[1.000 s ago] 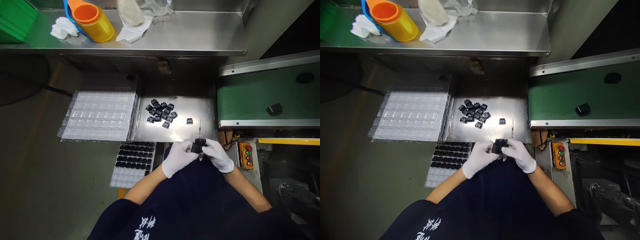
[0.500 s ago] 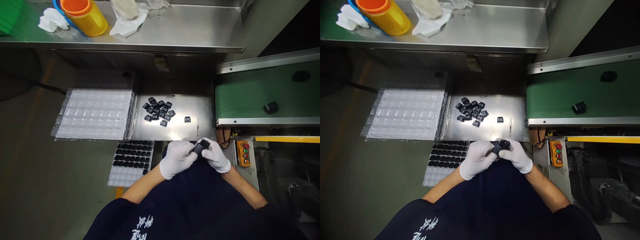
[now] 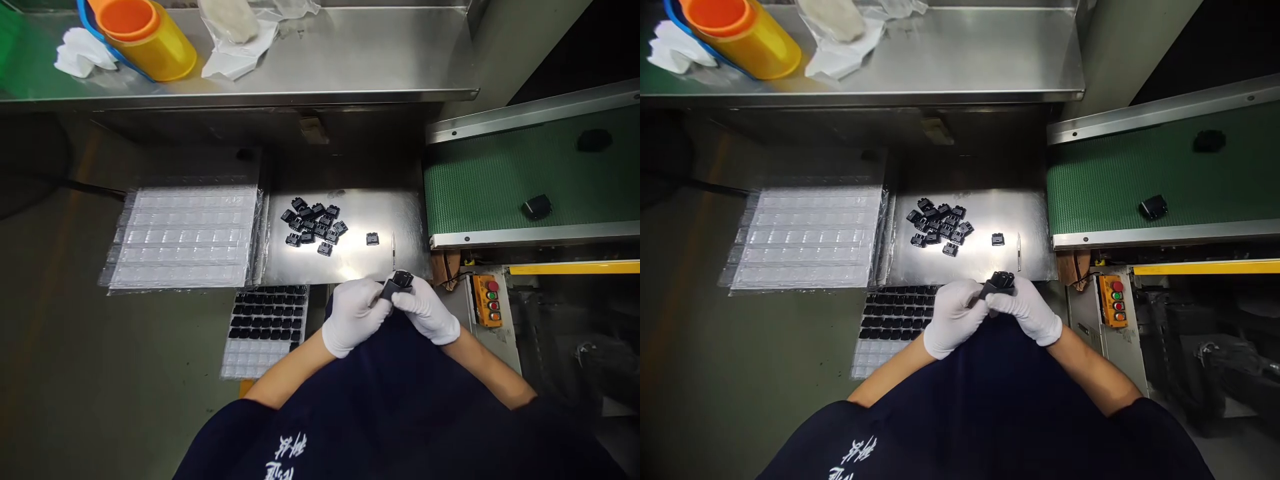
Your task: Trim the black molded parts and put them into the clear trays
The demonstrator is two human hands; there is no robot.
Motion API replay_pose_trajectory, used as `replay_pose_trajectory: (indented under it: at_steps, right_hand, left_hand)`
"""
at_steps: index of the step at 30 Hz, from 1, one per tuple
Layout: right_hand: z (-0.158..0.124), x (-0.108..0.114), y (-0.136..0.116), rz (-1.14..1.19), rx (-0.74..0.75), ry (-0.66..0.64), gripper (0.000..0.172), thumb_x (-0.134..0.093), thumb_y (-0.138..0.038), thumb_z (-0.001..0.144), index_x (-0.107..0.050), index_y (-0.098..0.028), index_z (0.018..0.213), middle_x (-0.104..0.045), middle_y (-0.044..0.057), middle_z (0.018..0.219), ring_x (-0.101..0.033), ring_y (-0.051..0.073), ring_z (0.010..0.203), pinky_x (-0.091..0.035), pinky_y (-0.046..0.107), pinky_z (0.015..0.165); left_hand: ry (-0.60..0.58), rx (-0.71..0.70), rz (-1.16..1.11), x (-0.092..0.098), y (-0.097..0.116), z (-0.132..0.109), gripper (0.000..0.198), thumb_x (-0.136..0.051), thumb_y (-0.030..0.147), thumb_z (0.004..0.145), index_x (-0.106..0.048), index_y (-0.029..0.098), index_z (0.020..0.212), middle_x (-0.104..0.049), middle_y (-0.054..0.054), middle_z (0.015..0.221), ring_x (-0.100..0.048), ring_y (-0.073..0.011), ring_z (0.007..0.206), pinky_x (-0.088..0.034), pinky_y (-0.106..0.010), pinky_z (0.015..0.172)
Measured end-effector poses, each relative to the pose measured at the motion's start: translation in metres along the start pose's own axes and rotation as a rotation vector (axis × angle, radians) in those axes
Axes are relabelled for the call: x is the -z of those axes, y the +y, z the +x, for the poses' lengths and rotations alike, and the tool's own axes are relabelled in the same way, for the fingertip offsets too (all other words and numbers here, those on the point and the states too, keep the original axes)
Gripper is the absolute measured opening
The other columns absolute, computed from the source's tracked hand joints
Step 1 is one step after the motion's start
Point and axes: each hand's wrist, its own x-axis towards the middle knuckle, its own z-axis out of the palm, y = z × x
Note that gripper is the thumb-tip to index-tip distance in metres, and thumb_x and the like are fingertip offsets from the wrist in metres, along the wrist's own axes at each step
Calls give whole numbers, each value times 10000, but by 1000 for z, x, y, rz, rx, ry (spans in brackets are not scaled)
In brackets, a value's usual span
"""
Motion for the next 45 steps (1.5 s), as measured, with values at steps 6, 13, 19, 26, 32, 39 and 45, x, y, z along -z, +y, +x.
replay_pose_trajectory:
  at_steps: [6, 13, 19, 26, 32, 39, 45]
  right_hand:
    - [0, 5, -9, -31, -11, -119, 420, -925, -462, 724, -717, -173, 945, -707, 21, 843, -658, 171, 780, -562, 314, 757]
    - [-11, 7, -9, -555, 487, 99, 360, -872, -273, 776, -683, -226, 1079, -784, 93, 1076, -757, 247, 999, -621, 399, 891]
    - [-6, 19, -13, -1076, 1026, -4, 397, -715, -93, 850, -695, -315, 1178, -773, 85, 1182, -742, 245, 1076, -614, 419, 897]
    - [-3, 20, 2, -1073, 800, 182, 371, -660, -181, 922, -730, -266, 1276, -805, 73, 1094, -778, 226, 954, -659, 386, 864]
    - [-7, 17, -10, -799, 483, 166, 256, -601, -284, 1000, -789, -251, 1171, -815, 50, 1084, -786, 209, 982, -648, 334, 903]
    - [0, 5, -19, -673, 194, 130, 259, -806, -466, 846, -766, -211, 845, -696, -5, 687, -611, 146, 592, -514, 261, 545]
    - [1, 8, -13, -582, 251, 205, 470, -554, -572, 1027, -711, -240, 733, -661, 21, 683, -601, 167, 628, -528, 304, 611]
  left_hand:
    - [-2, 41, -91, 6, 2, 3, 336, -677, 369, 961, -679, 231, 654, -630, -26, 598, -524, -159, 563, -433, -318, 676]
    - [20, 87, -161, 20, 9, 8, 235, -748, 410, 903, -769, 211, 781, -713, -42, 732, -606, -182, 672, -472, -320, 711]
    - [-171, 512, -591, 28, 18, 13, 285, -799, 449, 854, -784, 165, 850, -648, 3, 691, -533, -125, 631, -455, -267, 655]
    - [-82, 652, -801, 24, 11, 16, 429, -934, 432, 693, -630, 141, 615, -512, 37, 579, -393, -74, 559, -289, -236, 546]
    - [-59, 621, -733, 25, 11, 16, 458, -914, 478, 703, -607, 156, 594, -452, 44, 556, -338, -77, 547, -235, -249, 534]
    - [-96, 549, -497, 23, 20, 15, 469, -816, 535, 786, -603, 152, 619, -507, 27, 622, -412, -109, 632, -334, -263, 628]
    - [-109, 554, -531, 21, 19, 17, 494, -788, 550, 812, -543, 166, 620, -431, 39, 611, -331, -97, 601, -271, -257, 579]
